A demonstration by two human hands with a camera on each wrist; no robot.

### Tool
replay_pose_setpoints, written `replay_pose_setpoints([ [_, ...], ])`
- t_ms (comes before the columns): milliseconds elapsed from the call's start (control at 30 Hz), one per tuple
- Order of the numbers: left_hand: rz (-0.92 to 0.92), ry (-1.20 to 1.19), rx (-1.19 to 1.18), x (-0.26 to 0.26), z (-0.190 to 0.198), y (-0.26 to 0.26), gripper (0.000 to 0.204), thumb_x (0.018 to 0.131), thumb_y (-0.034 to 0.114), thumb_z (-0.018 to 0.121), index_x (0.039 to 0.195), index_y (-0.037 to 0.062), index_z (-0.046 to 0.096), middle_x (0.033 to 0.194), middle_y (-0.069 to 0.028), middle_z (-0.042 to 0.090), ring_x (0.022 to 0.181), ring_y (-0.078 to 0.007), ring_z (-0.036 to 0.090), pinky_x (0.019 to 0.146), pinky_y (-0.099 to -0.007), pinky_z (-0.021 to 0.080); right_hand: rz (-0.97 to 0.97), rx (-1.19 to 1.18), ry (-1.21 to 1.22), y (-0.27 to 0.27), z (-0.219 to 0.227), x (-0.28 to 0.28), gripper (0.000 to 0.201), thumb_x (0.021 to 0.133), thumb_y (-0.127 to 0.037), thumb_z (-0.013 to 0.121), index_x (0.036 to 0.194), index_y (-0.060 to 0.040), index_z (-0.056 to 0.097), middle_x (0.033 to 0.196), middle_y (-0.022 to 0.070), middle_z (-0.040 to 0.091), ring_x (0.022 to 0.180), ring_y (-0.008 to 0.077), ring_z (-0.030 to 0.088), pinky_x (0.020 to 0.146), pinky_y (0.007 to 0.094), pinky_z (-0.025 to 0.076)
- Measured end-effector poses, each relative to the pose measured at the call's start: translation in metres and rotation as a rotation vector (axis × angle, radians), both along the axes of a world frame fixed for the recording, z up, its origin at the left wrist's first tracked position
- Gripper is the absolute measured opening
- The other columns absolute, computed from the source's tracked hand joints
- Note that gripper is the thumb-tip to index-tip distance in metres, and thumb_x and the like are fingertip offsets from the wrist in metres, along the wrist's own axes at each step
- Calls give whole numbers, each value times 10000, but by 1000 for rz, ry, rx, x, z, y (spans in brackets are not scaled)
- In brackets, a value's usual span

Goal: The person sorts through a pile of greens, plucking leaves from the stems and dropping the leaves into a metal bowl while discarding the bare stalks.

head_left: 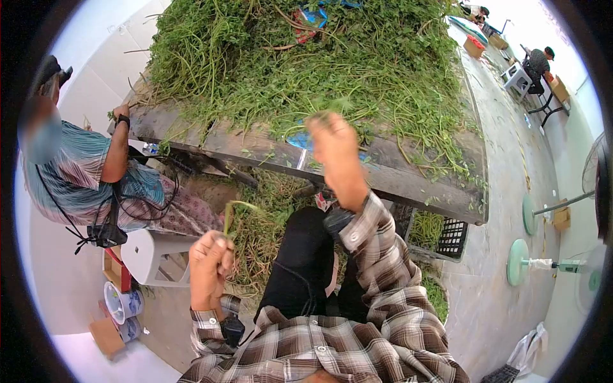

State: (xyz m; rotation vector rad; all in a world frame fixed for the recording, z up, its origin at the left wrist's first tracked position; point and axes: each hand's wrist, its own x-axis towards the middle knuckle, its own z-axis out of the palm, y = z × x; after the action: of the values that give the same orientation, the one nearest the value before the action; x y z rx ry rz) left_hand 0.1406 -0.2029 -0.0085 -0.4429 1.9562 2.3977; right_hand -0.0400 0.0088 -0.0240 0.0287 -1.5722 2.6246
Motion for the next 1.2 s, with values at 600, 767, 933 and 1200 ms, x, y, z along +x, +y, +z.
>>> replay_pose_setpoints([
  [600, -180, 227, -656, -117, -3, 38, 214, 906, 185, 503, 857, 1, 601, 654, 6, 575, 536, -41, 454, 479, -204, 349, 366, 247, 181, -29, -20, 23, 230, 923, -183, 481, 892, 18, 589, 810, 35, 594, 715, 83, 541, 655, 227, 452],
  [767, -110, 460, -893, -165, 4, 54, 214, 851, 137, 543, 987, -21, 589, 809, -97, 581, 683, -170, 537, 637, -290, 439, 247, 161, 172, -22, -12, 22, 228, 942, -212, 452, 934, -15, 566, 808, 33, 577, 655, 86, 538, 591, 229, 460],
  [933, -274, 594, -1181, -202, -12, 58, 231, 790, 80, 564, 1003, -1, 606, 915, -130, 567, 785, -266, 568, 681, -324, 452, 279, -12, 34, -17, -2, 25, 196, 938, -167, 433, 855, -30, 546, 642, -16, 475, 578, 52, 478, 508, 204, 381],
  [1200, -95, 500, -764, -220, 7, 40, 187, 820, 160, 608, 874, -13, 654, 693, -18, 588, 579, -139, 514, 563, -272, 415, 258, -102, -34, -6, -4, 22, 196, 928, -214, 469, 866, -53, 562, 602, -66, 389, 470, 26, 318, 403, 196, 251],
])
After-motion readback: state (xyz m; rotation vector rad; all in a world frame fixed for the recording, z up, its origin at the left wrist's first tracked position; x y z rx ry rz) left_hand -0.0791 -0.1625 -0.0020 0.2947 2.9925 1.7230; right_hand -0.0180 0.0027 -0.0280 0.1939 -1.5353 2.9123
